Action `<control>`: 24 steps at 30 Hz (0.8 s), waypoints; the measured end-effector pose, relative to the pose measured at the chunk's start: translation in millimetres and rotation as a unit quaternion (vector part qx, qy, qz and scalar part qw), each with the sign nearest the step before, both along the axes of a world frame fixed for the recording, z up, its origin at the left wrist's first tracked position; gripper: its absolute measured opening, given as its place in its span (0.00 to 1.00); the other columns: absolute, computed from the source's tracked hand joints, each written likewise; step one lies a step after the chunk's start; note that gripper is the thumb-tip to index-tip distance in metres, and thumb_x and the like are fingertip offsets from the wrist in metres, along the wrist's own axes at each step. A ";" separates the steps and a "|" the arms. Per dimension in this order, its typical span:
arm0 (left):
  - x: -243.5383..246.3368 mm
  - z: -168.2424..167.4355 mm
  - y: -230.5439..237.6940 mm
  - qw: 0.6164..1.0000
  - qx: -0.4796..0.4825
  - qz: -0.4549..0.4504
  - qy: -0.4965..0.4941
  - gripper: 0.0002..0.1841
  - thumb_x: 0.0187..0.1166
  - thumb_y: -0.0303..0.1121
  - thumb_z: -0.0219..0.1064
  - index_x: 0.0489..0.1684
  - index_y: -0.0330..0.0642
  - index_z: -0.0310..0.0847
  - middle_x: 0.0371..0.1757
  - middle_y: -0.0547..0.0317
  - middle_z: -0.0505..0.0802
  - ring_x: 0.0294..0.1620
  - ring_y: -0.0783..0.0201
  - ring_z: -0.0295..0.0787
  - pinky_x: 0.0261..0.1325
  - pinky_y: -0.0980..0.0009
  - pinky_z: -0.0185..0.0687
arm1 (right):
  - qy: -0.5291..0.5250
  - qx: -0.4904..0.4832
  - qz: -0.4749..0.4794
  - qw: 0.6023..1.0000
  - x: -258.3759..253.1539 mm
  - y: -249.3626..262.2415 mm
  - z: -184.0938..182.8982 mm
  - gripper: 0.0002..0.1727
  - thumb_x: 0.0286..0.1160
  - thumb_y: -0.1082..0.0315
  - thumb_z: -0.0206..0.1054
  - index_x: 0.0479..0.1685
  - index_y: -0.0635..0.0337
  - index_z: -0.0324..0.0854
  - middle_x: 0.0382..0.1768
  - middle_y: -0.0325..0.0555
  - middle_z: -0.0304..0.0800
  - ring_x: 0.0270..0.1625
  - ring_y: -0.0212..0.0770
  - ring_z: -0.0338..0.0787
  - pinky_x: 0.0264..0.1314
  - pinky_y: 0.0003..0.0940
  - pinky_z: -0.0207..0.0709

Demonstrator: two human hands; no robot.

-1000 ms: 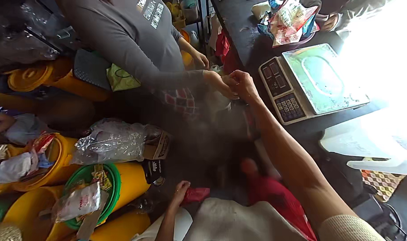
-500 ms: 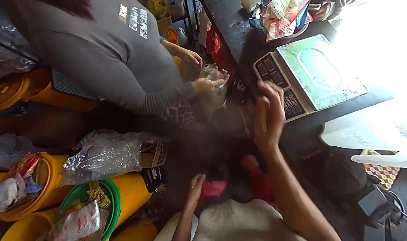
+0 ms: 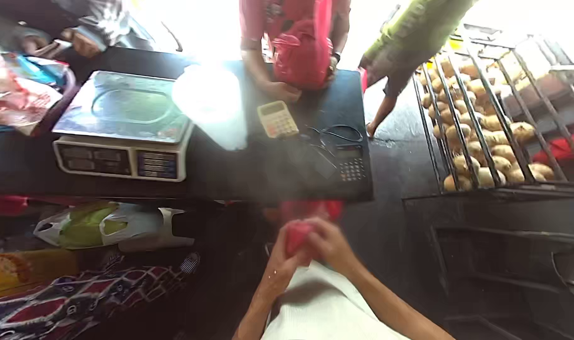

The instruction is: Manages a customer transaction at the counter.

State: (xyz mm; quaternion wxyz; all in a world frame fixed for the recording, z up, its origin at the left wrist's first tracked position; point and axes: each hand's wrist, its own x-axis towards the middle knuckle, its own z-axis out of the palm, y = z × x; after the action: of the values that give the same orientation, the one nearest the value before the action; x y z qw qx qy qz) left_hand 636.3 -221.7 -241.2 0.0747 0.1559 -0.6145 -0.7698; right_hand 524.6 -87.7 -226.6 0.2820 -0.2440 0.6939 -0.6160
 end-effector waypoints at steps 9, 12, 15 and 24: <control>-44.8 -26.3 151.0 0.965 -0.239 -0.048 -0.099 0.46 0.73 0.32 0.72 0.91 0.30 0.48 0.81 0.40 0.78 0.80 0.57 0.77 0.83 0.56 0.72 | -0.149 0.038 -0.010 0.988 -5.6 153.7 -30.7 0.40 0.86 0.59 0.59 0.92 0.66 0.48 0.85 0.58 0.66 0.80 0.41 0.77 0.79 0.39 0.78; -24.5 -50.7 170.7 0.938 -0.245 -0.170 -0.176 0.54 0.75 0.43 0.73 0.96 0.35 0.34 0.90 0.40 0.66 0.89 0.52 0.63 0.90 0.48 0.60 | -0.253 0.001 -0.120 0.960 26.0 162.8 -78.6 0.26 0.86 0.70 0.53 0.81 0.71 0.66 0.73 0.58 0.82 0.73 0.40 0.84 0.76 0.37 0.79; -17.2 -64.1 135.4 0.944 -0.173 -0.164 -0.226 0.47 0.78 0.46 0.72 0.94 0.38 0.48 0.86 0.45 0.72 0.86 0.57 0.69 0.87 0.55 0.66 | -0.259 0.024 -0.170 0.950 25.6 154.9 -109.6 0.22 0.86 0.72 0.53 0.75 0.71 0.73 0.62 0.56 0.88 0.61 0.39 0.90 0.66 0.38 0.86; -57.7 -159.8 61.5 0.846 -0.342 -0.043 -0.408 0.19 0.87 0.41 0.60 0.65 0.38 0.85 0.62 0.40 0.92 0.63 0.43 0.89 0.67 0.41 0.82 | -0.001 0.301 -0.112 0.947 -16.7 9.0 -190.5 0.23 0.87 0.64 0.59 0.70 0.75 0.78 0.67 0.70 0.84 0.72 0.62 0.83 0.79 0.57 0.72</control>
State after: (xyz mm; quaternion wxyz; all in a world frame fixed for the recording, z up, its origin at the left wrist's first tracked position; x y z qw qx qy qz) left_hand 578.7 -160.2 -401.0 -0.1672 0.3940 -0.8197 -0.3806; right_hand 507.8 -78.7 -417.1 0.2724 -0.0678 0.8695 -0.4065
